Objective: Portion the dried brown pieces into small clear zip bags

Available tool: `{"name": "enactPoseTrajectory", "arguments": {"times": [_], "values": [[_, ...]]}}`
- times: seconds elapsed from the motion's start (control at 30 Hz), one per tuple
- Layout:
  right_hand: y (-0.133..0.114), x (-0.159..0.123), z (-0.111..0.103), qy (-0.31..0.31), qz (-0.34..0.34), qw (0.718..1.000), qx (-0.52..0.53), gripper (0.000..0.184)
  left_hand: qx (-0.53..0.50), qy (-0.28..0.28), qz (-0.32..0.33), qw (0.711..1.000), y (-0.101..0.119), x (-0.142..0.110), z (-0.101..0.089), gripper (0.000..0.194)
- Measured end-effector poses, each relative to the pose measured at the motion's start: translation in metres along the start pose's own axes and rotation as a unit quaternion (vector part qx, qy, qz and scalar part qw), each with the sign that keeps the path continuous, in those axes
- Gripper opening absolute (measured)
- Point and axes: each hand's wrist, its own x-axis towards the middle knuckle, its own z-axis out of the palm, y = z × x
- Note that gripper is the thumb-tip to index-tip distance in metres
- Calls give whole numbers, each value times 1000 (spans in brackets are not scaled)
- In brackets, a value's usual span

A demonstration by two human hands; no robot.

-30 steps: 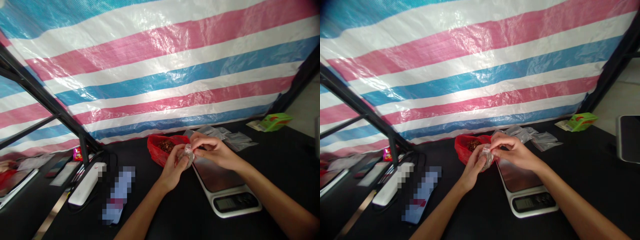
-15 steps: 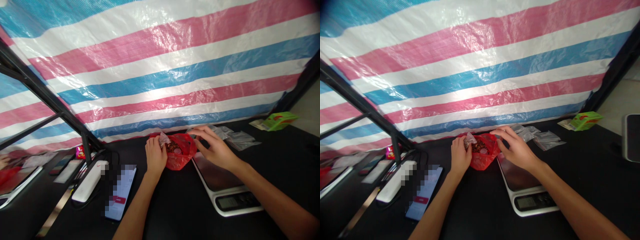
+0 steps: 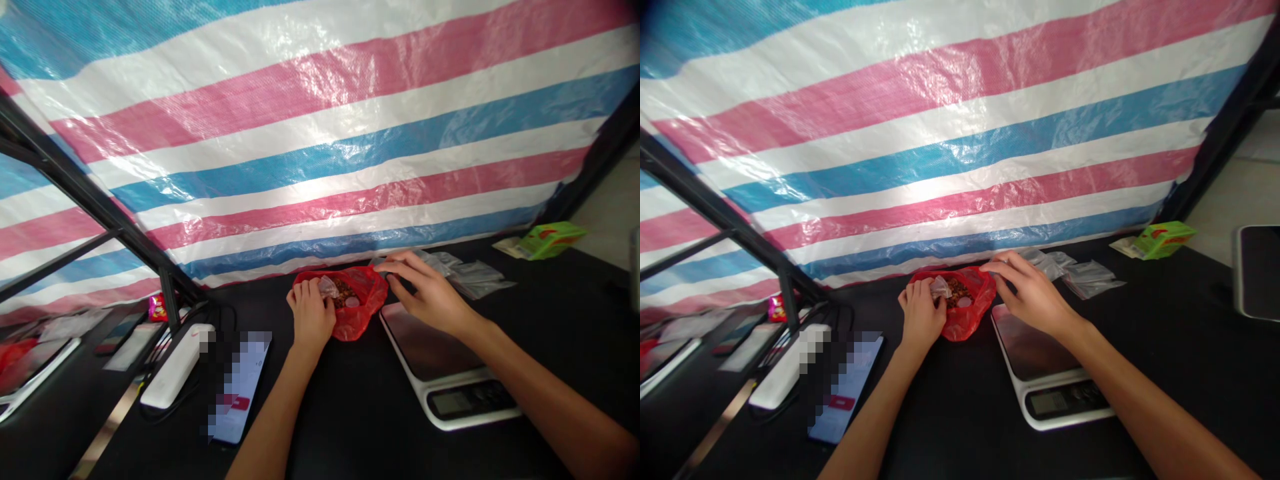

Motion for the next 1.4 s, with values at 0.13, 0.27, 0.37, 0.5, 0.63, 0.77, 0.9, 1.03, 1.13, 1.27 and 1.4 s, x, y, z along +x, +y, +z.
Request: {"name": "enactPoseTrajectory", "arguments": {"times": [0.13,0.27,0.37,0.5,0.63,0.77,0.9,1.03,1.13,1.27,1.4], "values": [[-2,0,0,-4,-1,1000,-1,35,0,-6,4,1000,-1,0,0,27],[-4,-1,-1,-15,6,1000,4,35,-12,-22,25,999,-5,0,0,27],[-5,-1,-1,-15,13,1000,7,35,-29,-40,38,998,-5,1,0,32],[-5,-1,-3,-14,19,1000,13,36,-56,-42,50,996,-3,1,-2,35],[-5,-1,-4,-13,19,1000,17,37,-77,-24,57,995,-1,1,-3,28],[-5,-1,-4,-15,16,1000,16,38,-67,-15,55,996,-2,1,-4,25],[-4,-1,-3,-24,16,999,14,37,-60,-15,53,997,-4,2,-3,23],[-3,-1,-1,-22,12,999,20,38,-70,-13,48,996,-2,3,-4,17],[-4,-1,-1,-23,11,1000,19,38,-107,5,54,993,0,3,-7,19],[-14,0,-1,-37,13,999,32,38,-202,7,111,973,3,0,-13,26],[-28,-1,2,-77,-3,996,32,45,-277,-41,182,942,11,-6,-21,28]]}}
